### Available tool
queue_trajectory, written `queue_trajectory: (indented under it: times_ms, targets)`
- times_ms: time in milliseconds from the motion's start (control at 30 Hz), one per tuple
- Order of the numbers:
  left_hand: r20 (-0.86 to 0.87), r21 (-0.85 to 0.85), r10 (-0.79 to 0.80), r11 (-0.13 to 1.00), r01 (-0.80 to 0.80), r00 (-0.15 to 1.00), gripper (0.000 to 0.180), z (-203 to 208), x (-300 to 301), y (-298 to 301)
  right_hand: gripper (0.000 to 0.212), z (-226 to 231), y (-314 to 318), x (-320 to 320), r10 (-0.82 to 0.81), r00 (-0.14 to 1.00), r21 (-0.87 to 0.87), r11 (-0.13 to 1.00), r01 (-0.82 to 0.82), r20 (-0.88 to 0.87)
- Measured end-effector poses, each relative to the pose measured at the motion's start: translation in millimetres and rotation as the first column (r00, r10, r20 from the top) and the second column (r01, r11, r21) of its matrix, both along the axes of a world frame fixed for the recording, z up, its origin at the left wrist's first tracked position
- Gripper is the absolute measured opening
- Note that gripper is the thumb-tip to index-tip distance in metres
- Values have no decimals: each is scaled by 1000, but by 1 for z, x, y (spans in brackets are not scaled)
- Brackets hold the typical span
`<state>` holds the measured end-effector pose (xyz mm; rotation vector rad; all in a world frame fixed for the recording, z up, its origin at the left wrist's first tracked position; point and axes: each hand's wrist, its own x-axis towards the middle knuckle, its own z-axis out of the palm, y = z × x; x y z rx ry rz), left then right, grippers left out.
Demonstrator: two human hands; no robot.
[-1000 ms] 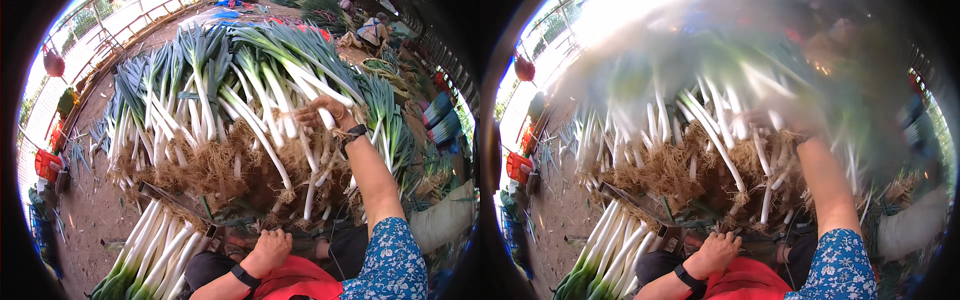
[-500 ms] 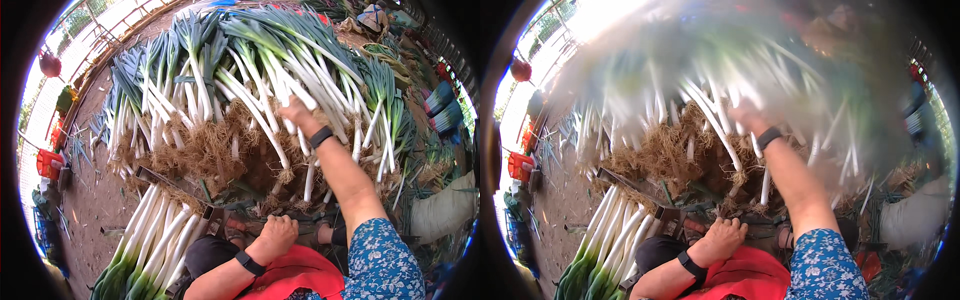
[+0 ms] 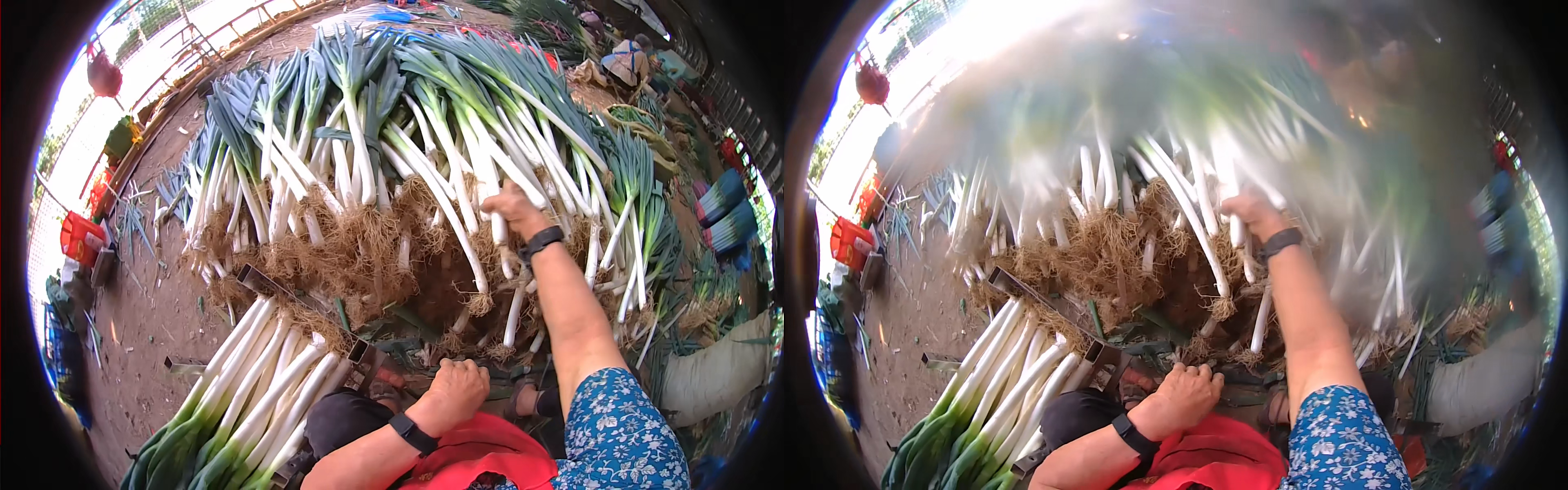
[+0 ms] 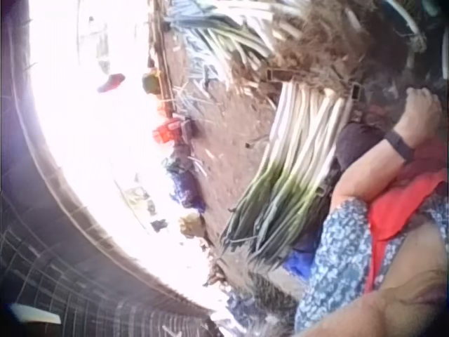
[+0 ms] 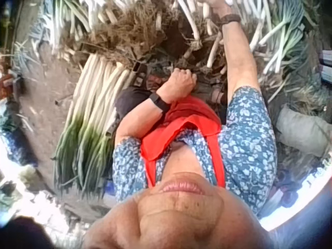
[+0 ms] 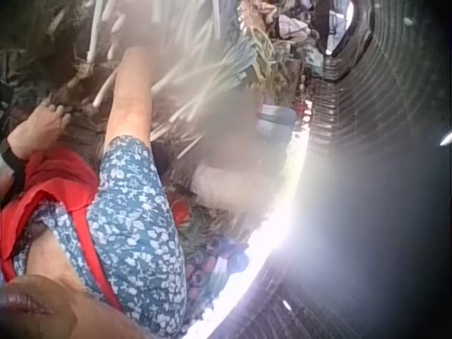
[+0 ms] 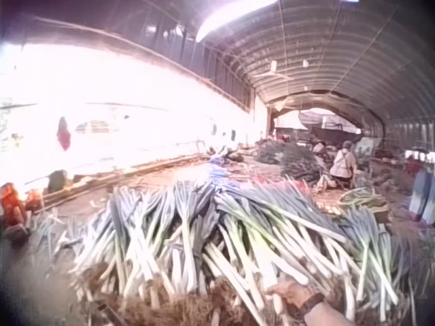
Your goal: Sort leeks from a pile and place them neatly into a bundle on a metal frame.
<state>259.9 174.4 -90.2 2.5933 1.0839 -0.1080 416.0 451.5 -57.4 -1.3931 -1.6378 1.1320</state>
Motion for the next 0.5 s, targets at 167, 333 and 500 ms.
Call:
queue_trajectory:
  times_ms: [167,333,500]
  targets:
    - [64,10,12,1000,-13,998,20,-7,1,-4,42,22,30,70,265,952,324,897,-301,151]
    - [64,36,-14,999,11,998,17,-9,14,5,36,43,59,103,123,949,324,921,-218,289]
    - [78,63,24,998,-29,997,18,-13,18,14,57,42,16,71,-25,1000,129,991,24,10]
